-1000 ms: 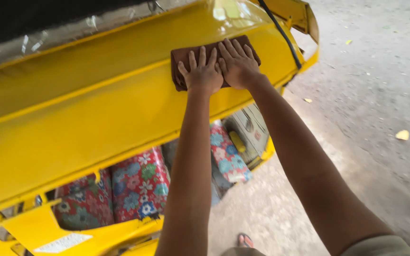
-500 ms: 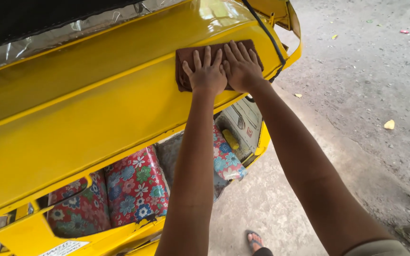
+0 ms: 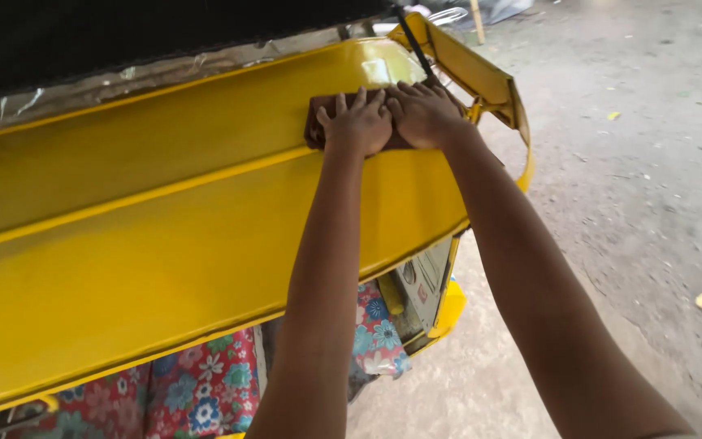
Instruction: Sanding the roof of a yellow motorized tricycle using a piece of sandpaper.
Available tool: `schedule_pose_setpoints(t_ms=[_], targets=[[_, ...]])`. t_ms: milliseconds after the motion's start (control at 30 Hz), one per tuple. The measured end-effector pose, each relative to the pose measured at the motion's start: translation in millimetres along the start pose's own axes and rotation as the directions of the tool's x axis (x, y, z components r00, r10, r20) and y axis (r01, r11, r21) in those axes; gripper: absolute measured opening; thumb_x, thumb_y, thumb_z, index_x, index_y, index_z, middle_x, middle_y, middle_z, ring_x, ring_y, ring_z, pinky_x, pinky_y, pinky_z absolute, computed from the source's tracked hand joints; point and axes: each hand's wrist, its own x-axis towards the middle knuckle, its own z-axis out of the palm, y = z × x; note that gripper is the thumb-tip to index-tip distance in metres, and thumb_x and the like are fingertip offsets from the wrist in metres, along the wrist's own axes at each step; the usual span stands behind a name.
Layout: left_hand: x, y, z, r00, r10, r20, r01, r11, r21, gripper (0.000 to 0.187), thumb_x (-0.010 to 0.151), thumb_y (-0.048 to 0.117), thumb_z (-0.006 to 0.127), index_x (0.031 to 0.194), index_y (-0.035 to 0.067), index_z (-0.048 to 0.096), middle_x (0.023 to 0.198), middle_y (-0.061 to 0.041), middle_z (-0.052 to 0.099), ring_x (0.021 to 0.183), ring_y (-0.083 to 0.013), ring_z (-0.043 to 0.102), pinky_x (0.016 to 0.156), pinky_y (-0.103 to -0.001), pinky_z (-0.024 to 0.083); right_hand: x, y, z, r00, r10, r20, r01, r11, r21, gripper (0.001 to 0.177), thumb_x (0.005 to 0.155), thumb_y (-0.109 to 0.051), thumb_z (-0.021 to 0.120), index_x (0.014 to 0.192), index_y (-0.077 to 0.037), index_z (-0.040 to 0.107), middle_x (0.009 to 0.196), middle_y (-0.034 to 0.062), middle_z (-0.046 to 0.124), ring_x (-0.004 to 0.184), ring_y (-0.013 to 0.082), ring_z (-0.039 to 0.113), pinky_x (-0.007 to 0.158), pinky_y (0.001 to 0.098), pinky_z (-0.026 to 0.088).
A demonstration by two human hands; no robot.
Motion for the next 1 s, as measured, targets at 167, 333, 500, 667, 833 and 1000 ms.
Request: schedule_pose_setpoints(t_ms=[167,333,500,667,833,1000], targets=[[40.9,2.9,-10.8,0.98,-0.179,0.09,0.181,0.983,-0.015,0.063,0.105,0.05,0.026,0.165,0.043,0.01,0.175,0.006,-0.001,0.16,-0.0332,-0.002,0.125,-0.065,-0.001,74.9,31.8,13.8,0.962,-0.157,0.222,0.155,0.988,0.024,0.061,0.107,-0.043,0.022,0.162,-0.018,0.027,0.171,0.0036,0.017,0.158,0.0237,0.012,0.128,0.0428,0.009],[57.0,-33.7,-22.6,0.969,-0.186,0.161,0.197,0.979,-0.056,0.065,0.105,0.059,0.022,0.165,0.042,0.006,0.175,0.004,-0.006,0.16,-0.0346,-0.004,0.126,-0.065,0.001,126.4,15.3,28.7,0.883,-0.295,0.366,0.365,0.921,-0.139,0.059,0.108,-0.039,0.018,0.164,-0.019,0.021,0.175,0.0039,0.004,0.161,0.0258,0.0,0.13,0.0474,0.005],[64.3,-72.8,-13.8,0.955,-0.279,0.098,0.283,0.959,-0.028,0.063,0.106,0.056,0.02,0.166,0.041,0.007,0.175,0.004,-0.004,0.161,-0.0344,-0.003,0.126,-0.066,0.003,137.9,-32.8,27.9,0.881,-0.246,0.404,0.304,0.949,-0.085,0.062,0.106,-0.043,0.014,0.166,-0.025,0.01,0.174,-0.0019,-0.001,0.16,0.0231,-0.002,0.13,0.0489,0.005],[40.0,-120.9,-23.1,0.929,-0.36,0.085,0.364,0.93,-0.04,0.062,0.106,0.054,0.02,0.165,0.042,0.007,0.175,0.004,-0.006,0.161,-0.0341,-0.004,0.125,-0.067,0.004,132.6,-97.2,13.7,0.871,-0.276,0.406,0.332,0.94,-0.074,0.064,0.106,-0.046,0.015,0.167,-0.026,0.009,0.175,-0.0016,0.0,0.161,0.0229,0.0,0.131,0.048,0.005],[-17.8,-173.7,-40.7,0.878,-0.468,0.101,0.475,0.878,-0.063,0.062,0.106,0.053,0.024,0.166,0.042,0.011,0.176,0.004,-0.002,0.162,-0.0324,-0.002,0.127,-0.066,0.002,135.7,-174.1,32.4,0.835,-0.328,0.442,0.391,0.919,-0.057,0.065,0.107,-0.051,0.013,0.167,-0.025,0.007,0.175,-0.0014,0.0,0.161,0.0221,-0.001,0.131,0.0468,0.004],[-69.0,-242.4,-38.8,0.833,-0.552,0.044,0.554,0.828,-0.091,0.061,0.105,0.051,0.024,0.164,0.04,0.014,0.175,0.005,0.001,0.161,-0.0316,-0.002,0.124,-0.068,0.001,106.0,-264.6,25.4,0.794,-0.388,0.468,0.457,0.889,-0.037,0.064,0.106,-0.05,0.012,0.166,-0.028,0.009,0.175,-0.004,-0.001,0.161,0.0204,-0.002,0.132,0.0468,0.004]])
